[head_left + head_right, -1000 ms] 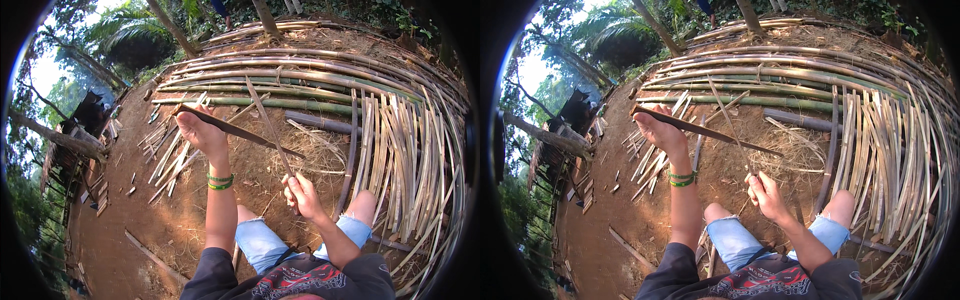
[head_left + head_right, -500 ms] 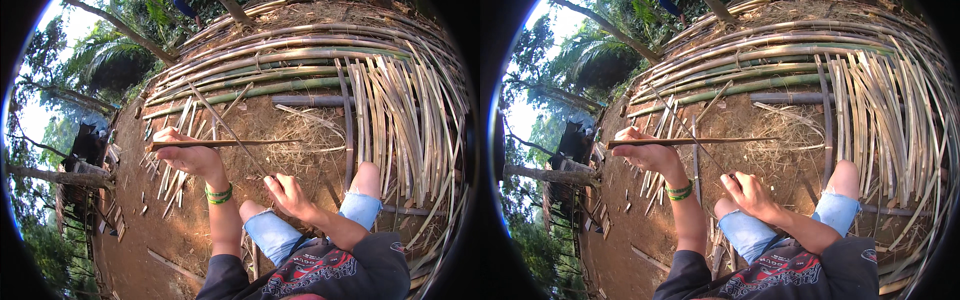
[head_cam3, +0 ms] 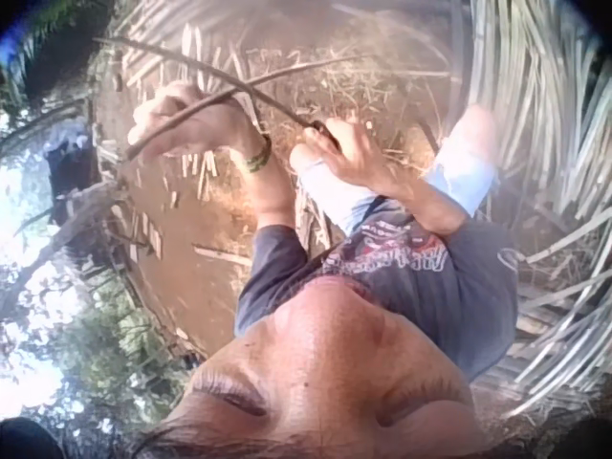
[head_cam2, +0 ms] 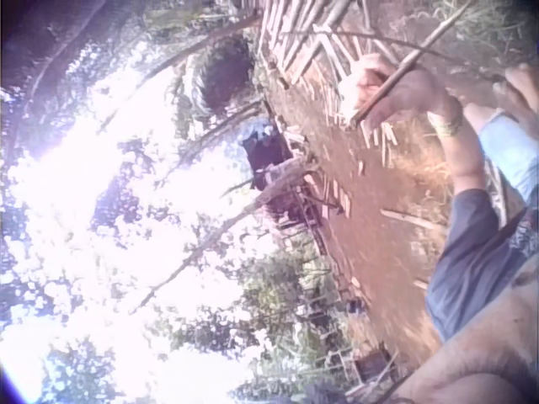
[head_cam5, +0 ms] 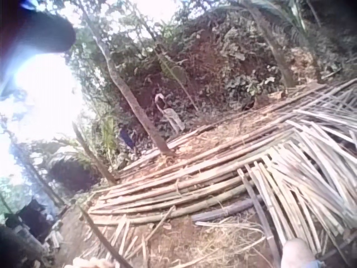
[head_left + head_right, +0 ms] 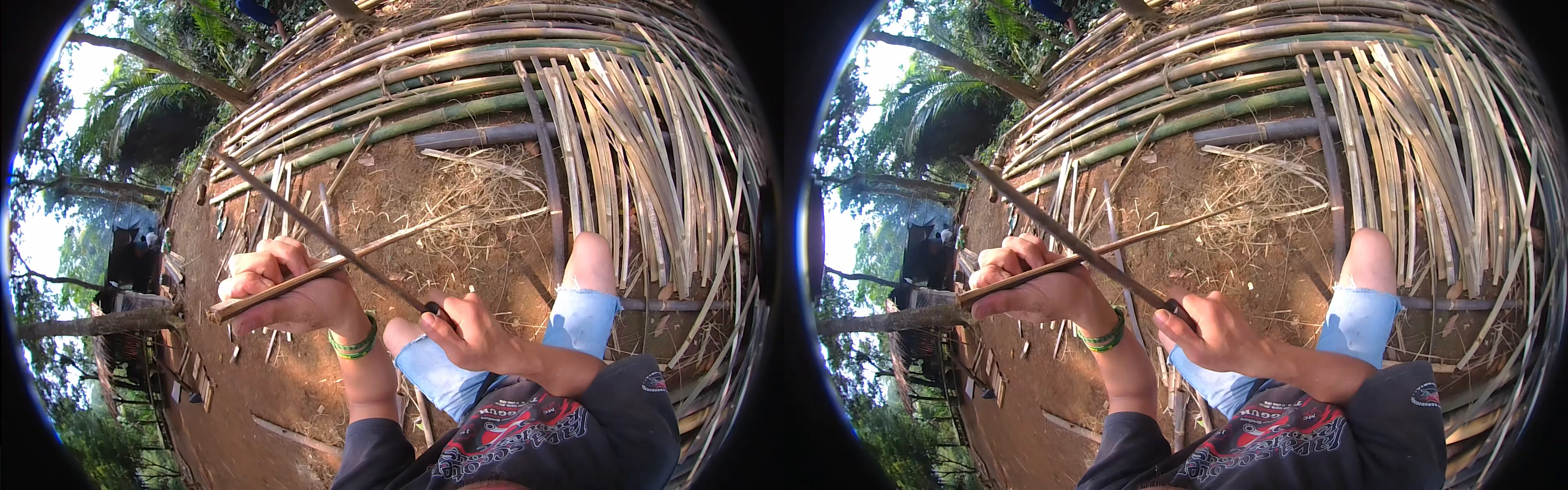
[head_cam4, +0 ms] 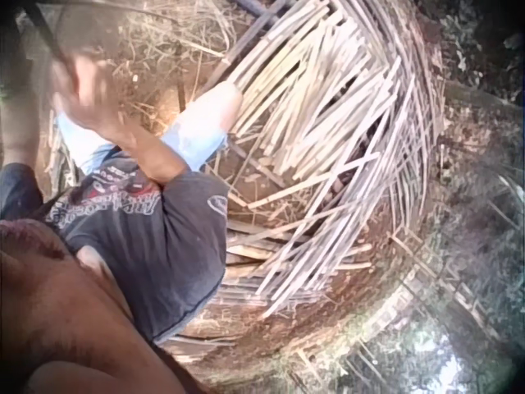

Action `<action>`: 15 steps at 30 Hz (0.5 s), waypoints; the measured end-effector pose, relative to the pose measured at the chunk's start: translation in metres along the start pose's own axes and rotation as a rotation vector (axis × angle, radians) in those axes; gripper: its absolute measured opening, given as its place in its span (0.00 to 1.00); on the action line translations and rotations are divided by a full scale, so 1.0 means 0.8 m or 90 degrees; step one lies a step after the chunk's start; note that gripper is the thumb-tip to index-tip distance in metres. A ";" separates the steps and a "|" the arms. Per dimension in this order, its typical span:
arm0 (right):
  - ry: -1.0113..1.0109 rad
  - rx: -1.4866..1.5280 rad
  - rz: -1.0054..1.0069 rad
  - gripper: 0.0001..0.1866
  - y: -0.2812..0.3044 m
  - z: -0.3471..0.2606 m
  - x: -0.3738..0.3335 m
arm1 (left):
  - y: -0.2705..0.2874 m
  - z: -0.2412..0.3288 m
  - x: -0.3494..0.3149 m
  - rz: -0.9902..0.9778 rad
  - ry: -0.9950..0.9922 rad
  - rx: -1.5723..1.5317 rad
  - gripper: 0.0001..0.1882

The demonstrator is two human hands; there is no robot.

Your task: The person sits on the ground and uses a machete to split long bamboo poles into thin strips. They repeatedly strike the bamboo against a fixed point on the ground to drive the blade through the material, then separate the resulting strips and place them in a pile.

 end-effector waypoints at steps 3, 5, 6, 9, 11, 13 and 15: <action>0.006 0.001 0.003 0.18 -0.001 0.034 -0.005 | 0.010 0.003 -0.005 0.006 0.005 -0.025 0.29; -0.120 -0.078 0.090 0.20 0.017 0.116 -0.007 | 0.011 -0.001 -0.005 -0.002 0.016 -0.018 0.29; -0.159 -0.137 0.126 0.20 0.028 0.157 -0.008 | 0.011 -0.002 -0.007 -0.006 0.025 -0.014 0.29; -0.016 -0.149 0.130 0.18 0.027 0.111 -0.010 | 0.010 0.009 -0.009 -0.023 -0.007 -0.077 0.30; 0.258 -0.282 0.109 0.15 0.008 0.031 -0.030 | 0.015 0.009 -0.017 -0.019 0.003 -0.077 0.30; 0.061 -0.072 0.033 0.14 0.011 0.059 -0.023 | 0.022 0.012 -0.013 -0.014 -0.001 -0.096 0.30; -0.051 -0.056 0.074 0.17 0.023 0.140 -0.024 | 0.025 0.001 -0.012 -0.009 0.021 -0.132 0.30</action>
Point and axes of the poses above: each hand's wrist, its own x-axis towards the middle knuckle, its own y-axis out of the back of the hand, z = x × y, the point moved 9 cm from there along x, towards the middle knuckle, and after that the axes turned 3 degrees about -y, right-handed, at the moved point
